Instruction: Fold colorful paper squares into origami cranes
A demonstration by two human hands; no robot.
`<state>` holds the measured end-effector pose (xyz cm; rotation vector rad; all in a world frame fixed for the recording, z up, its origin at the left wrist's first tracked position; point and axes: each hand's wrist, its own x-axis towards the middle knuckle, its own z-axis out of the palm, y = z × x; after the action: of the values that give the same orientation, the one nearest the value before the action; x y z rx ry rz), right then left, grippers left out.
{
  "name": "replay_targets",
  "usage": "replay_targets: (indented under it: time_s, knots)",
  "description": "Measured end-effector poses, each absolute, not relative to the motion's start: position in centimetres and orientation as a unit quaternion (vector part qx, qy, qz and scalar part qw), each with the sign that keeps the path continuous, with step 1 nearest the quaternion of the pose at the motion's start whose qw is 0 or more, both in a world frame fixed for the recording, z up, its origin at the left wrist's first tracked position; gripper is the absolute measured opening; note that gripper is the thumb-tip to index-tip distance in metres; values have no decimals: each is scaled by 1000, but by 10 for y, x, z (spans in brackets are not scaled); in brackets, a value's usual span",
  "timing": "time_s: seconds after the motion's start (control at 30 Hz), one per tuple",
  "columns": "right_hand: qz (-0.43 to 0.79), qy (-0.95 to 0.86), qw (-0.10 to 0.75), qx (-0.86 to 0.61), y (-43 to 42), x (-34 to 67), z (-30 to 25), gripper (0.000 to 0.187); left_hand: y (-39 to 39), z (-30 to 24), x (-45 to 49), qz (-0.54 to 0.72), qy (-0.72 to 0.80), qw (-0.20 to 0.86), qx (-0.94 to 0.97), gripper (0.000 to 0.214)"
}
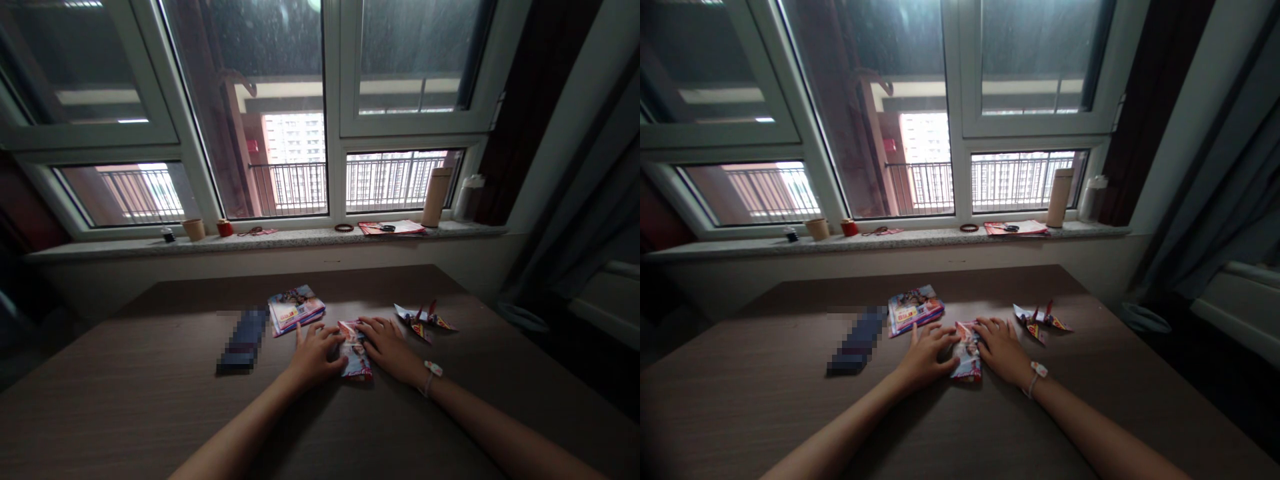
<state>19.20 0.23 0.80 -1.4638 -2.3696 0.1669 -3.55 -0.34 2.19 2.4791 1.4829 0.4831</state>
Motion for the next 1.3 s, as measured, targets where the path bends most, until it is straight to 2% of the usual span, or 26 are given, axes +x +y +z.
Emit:
replay_targets:
  time_s: [1.3]
  knots:
    - [39, -834, 145, -530, 0, 188, 12, 47, -3, 22, -36, 169, 494, 102, 847, 39]
